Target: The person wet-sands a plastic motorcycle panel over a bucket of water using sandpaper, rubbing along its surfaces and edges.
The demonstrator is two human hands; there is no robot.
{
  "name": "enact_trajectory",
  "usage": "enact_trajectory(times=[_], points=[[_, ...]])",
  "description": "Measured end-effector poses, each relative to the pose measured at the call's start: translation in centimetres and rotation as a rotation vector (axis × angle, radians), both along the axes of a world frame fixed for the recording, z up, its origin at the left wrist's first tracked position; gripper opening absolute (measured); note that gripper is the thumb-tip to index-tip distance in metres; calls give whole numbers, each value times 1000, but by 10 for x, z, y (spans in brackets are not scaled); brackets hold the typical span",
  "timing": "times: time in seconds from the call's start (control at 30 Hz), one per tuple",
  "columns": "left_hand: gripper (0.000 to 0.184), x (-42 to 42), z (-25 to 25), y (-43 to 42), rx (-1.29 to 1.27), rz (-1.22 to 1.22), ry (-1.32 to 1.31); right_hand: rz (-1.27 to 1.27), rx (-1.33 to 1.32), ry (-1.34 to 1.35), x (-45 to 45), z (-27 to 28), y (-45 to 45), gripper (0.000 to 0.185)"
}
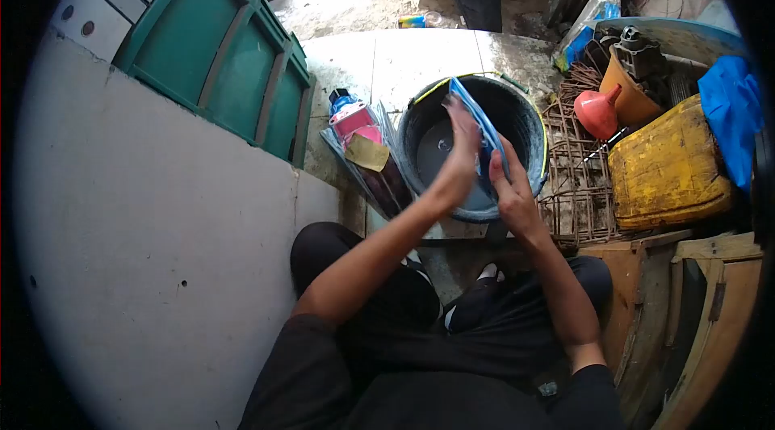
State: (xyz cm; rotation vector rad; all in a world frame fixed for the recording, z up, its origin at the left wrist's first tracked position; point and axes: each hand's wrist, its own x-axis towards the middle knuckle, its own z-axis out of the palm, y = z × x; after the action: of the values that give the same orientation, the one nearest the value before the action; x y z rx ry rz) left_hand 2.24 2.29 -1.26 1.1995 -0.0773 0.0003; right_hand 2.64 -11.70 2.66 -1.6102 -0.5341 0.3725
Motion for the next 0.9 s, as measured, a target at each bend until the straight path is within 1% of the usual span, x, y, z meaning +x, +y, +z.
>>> enact_trajectory(times=[0.03, 0.07, 0.1, 0.13, 0.17, 0.2, 0.23, 0.3, 0.33, 0.4, 0.43, 0.47, 0.5, 0.57, 0.6, 0.63, 0.7, 0.73, 0.77, 0.83, 0.87, 0.9], points=[[83, 2, 5, 5, -143, -49, 109, 36, -63, 32, -3, 2, 3, 44], [85, 3, 10, 10, -295, -83, 226, 35, -29, -73, -6, -1, 9, 43], [86, 5, 15, 15, -440, -100, 346, 39, -26, -78, -3, -7, 10, 43], [85, -6, 13, 0, -129, 29, 158, 17, 46, -15, 5, -14, 8, 44], [83, -10, 5, -19, 110, 152, 3, -7, 117, 48, 13, -16, 5, 44], [81, -15, 7, -37, 361, 310, -122, -9, 99, -15, 17, -14, 2, 45], [81, -10, 5, -31, 361, 309, -122, -10, 99, -15, 15, -13, 1, 45], [80, 2, 8, -1, 102, 211, -102, 11, 52, 39, 0, -9, 2, 45], [81, 1, 35, 12, -179, 94, 49, 28, 49, 13, -7, -4, 8, 45], [81, 1, 25, 13, -103, 64, 84, 26, 56, 11, -3, -8, 8, 45], [81, -3, 20, -2, 95, 186, -41, 24, 63, 5, 3, -10, 9, 46], [79, -8, -8, -10, 354, 112, -179, -12, 90, 20, 9, -14, 7, 46], [75, -23, 18, -21, 376, 95, -85, -13, 90, 13, 11, -15, 5, 46], [77, -11, -4, -11, 422, 102, -234, -3, 95, 77, 6, -20, 0, 47], [78, 6, -5, 8, 70, -17, -177, 2, -10, 25, 0, -15, 1, 47], [78, 5, 0, 10, -28, -44, -102, 5, -13, 31, -2, -16, 4, 47], [78, 3, 13, 13, -229, -75, 53, 31, 17, -203, 2, -18, 14, 47], [77, -1, 9, -5, 59, 168, -9, 18, 37, -86, 4, -15, 12, 47], [78, -5, 4, -10, 147, 231, -37, 20, 36, -91, 8, -16, 12, 47], [79, -16, 18, -20, 330, 364, -77, 15, 79, -39, 10, -20, 6, 48], [80, -12, 26, -4, 110, 222, -21, 8, 19, -144, 7, -15, 5, 47], [80, -8, 32, 14, -108, 79, 37, 6, 13, -139, 4, -13, 7, 47]])
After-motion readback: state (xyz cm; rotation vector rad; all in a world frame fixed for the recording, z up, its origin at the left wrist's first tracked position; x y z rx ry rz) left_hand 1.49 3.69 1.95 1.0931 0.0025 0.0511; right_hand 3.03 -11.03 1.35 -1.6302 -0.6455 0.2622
